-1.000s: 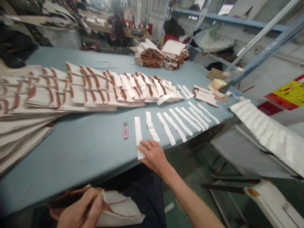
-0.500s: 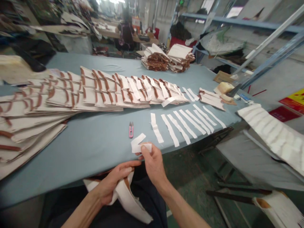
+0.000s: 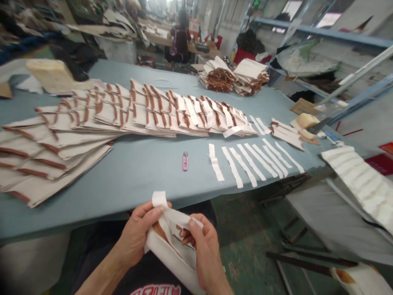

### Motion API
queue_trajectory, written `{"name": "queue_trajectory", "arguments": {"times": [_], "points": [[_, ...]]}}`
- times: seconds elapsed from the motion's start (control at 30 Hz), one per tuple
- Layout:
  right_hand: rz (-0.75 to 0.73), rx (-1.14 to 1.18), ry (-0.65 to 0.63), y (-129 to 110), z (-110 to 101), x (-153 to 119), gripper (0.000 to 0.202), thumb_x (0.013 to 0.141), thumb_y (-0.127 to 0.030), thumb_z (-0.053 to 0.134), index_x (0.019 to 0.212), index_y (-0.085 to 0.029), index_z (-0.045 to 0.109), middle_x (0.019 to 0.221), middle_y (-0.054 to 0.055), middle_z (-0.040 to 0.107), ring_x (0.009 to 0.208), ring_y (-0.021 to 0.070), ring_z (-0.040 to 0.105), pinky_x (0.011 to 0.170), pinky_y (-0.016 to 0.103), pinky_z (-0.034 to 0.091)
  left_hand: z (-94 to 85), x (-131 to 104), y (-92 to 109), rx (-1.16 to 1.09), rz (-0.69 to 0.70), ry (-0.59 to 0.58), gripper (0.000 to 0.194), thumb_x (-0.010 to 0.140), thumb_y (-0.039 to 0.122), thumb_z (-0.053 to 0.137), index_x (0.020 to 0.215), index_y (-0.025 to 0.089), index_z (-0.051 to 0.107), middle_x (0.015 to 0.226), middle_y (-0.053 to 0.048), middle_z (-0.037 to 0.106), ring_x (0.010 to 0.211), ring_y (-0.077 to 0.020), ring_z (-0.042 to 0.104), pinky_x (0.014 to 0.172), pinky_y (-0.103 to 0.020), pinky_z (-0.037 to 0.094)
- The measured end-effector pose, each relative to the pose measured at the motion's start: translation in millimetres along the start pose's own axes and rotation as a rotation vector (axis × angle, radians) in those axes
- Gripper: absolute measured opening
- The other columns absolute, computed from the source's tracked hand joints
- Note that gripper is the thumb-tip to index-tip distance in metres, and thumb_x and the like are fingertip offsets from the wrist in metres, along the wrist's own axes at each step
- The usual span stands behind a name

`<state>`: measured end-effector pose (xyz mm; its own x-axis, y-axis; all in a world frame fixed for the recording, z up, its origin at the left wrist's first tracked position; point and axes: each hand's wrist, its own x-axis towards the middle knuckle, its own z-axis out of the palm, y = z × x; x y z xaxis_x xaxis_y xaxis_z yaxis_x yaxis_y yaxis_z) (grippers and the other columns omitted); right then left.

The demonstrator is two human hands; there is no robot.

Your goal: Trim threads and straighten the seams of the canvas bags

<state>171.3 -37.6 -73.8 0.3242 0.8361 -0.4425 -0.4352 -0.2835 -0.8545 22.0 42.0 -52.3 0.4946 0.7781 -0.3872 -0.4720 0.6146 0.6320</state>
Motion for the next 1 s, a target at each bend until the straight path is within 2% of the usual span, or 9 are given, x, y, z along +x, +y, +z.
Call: {"name": "queue_trajectory", "arguments": {"times": [0.23,0.3,0.4,0.5,0.6,0.7,0.77,0.9,1.0], "points": [[-0.008,-0.253,-0.081,21.7,-8.7,-1.0,0.049,0.078,-0.065,0.080,0.074,-0.018,0.066,0.067,0.002,0.067,0.062,0.0152,0.057,0.061,0.025,0.047,-19.5,-30.8,22.9,0.492,0.328,0.213,0.032,0.084,0.046,0.078,0.083,0.014,0.083,0.070,-0.003,0.073,0.061,-0.0155,0.059,0.056,-0.022,0.046],[-0.039,-0.350,-0.113,26.6,-15.2,-2.1,0.048,0.081,-0.065,0.077,0.075,-0.019,0.066,0.065,0.001,0.065,0.061,0.0157,0.056,0.061,0.026,0.046,-21.6,-36.7,25.1,0.543,0.353,0.249,0.031,0.085,0.045,0.076,0.084,0.015,0.083,0.071,-0.004,0.072,0.062,-0.0159,0.059,0.056,-0.023,0.046],[-0.056,-0.536,-0.206,29.1,-26.7,-3.8,0.040,0.088,-0.057,0.073,0.076,-0.020,0.067,0.068,0.001,0.066,0.063,0.0177,0.059,0.060,0.027,0.045,-21.5,-45.5,27.3,0.579,0.364,0.273,0.030,0.087,0.044,0.074,0.084,0.015,0.083,0.070,-0.003,0.071,0.061,-0.0159,0.058,0.055,-0.022,0.045],[-0.148,-0.711,-0.196,17.8,-29.5,-4.3,0.032,0.091,-0.052,0.071,0.093,-0.021,0.076,0.090,0.008,0.077,0.084,0.0255,0.071,0.077,0.035,0.054,-19.4,-52.7,28.4,0.639,0.382,0.282,0.032,0.088,0.043,0.071,0.075,0.015,0.081,0.067,-0.003,0.069,0.062,-0.0160,0.058,0.056,-0.023,0.044],[-0.289,-0.688,-0.158,-7.0,-11.6,-2.9,0.039,0.093,-0.056,0.067,0.111,-0.022,0.078,0.113,0.012,0.079,0.105,0.0301,0.072,0.094,0.041,0.055,-16.4,-56.8,27.2,0.679,0.359,0.267,0.036,0.090,0.045,0.069,0.073,0.015,0.080,0.066,-0.004,0.068,0.061,-0.0164,0.057,0.053,-0.023,0.042],[-0.348,-0.510,-0.314,-30.7,24.3,-1.3,0.040,0.097,-0.056,0.062,0.112,-0.022,0.076,0.111,0.010,0.079,0.105,0.0270,0.072,0.092,0.037,0.057,-11.7,-59.1,25.0,0.703,0.342,0.251,0.034,0.090,0.044,0.068,0.077,0.016,0.081,0.065,-0.003,0.067,0.057,-0.0153,0.054,0.051,-0.023,0.040],[-0.357,-0.452,-0.391,-39.0,49.4,-1.6,0.030,0.096,-0.047,0.067,0.110,-0.022,0.075,0.108,0.007,0.079,0.100,0.0238,0.073,0.091,0.034,0.057,-8.7,-60.0,24.1,0.717,0.364,0.235,0.031,0.091,0.041,0.067,0.080,0.017,0.082,0.065,-0.002,0.068,0.056,-0.0149,0.054,0.051,-0.023,0.041],[-0.347,-0.335,-0.476,-36.7,80.4,-3.2,0.018,0.097,-0.036,0.068,0.095,-0.020,0.074,0.098,0.005,0.079,0.091,0.0190,0.072,0.087,0.030,0.056,-8.8,-60.6,21.5,0.779,0.417,0.256,0.028,0.092,0.037,0.064,0.082,0.017,0.082,0.066,-0.002,0.070,0.060,-0.0170,0.059,0.055,-0.024,0.045],[-0.283,-0.214,-0.410,-22.9,86.5,3.3,0.026,0.097,-0.044,0.067,0.091,-0.020,0.072,0.091,0.004,0.078,0.084,0.0173,0.071,0.080,0.028,0.056,-16.1,-62.7,15.1,0.820,0.415,0.331,0.033,0.097,0.042,0.060,0.087,0.017,0.080,0.075,-0.003,0.072,0.067,-0.0190,0.062,0.063,-0.026,0.048]]}}
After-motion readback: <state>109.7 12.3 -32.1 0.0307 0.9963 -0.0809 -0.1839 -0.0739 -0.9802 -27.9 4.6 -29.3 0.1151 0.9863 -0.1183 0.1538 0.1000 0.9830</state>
